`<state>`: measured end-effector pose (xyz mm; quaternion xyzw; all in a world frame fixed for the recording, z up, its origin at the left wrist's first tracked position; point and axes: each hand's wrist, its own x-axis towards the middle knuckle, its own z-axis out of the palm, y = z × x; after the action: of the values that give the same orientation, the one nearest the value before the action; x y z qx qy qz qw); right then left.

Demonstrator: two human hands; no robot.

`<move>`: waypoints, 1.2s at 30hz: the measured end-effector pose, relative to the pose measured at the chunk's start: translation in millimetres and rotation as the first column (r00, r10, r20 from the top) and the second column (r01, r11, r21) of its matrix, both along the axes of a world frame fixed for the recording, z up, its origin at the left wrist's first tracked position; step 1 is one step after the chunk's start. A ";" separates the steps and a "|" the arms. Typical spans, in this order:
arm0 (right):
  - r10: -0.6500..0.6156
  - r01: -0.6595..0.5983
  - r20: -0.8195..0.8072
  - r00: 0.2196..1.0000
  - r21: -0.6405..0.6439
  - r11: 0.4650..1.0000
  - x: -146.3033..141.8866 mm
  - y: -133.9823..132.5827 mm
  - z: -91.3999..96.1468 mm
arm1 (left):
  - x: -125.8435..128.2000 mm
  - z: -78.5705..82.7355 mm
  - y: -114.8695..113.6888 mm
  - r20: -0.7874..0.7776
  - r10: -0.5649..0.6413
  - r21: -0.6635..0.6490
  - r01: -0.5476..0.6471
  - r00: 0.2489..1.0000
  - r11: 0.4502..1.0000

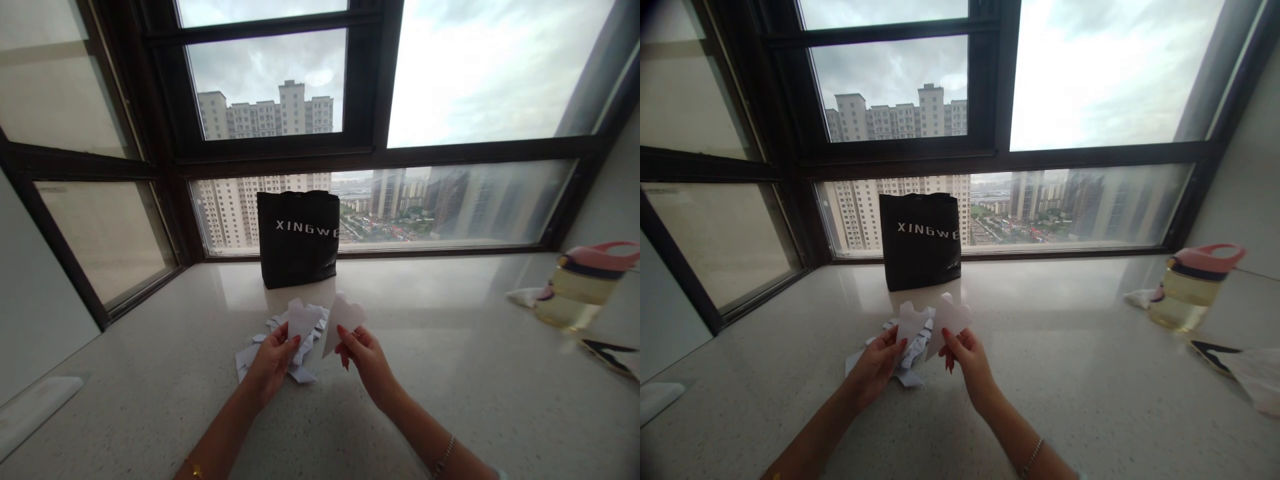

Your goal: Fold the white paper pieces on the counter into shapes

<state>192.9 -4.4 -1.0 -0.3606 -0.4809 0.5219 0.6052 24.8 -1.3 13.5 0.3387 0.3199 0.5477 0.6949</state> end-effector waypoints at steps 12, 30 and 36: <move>0.045 -0.042 0.240 0.970 -0.017 0.999 -19.9 -7.4 -7.5 | 18.4 -1.8 -17.3 0.087 -0.235 0.081 0.228 0.968 0.970; -0.021 0.020 0.301 0.953 0.007 1.000 -14.7 -6.1 -9.1 | 19.8 -14.7 -10.4 -0.254 -0.282 0.256 0.345 0.925 0.903; -0.012 0.012 0.347 0.938 0.004 1.000 -15.7 -5.5 -12.8 | 20.0 -15.2 -10.6 -0.318 -0.256 0.267 0.346 0.913 0.900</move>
<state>177.2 -9.9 -13.9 -0.4493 -0.5784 0.4460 0.5145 44.8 -12.0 -1.7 0.5646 0.2642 0.4244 0.6567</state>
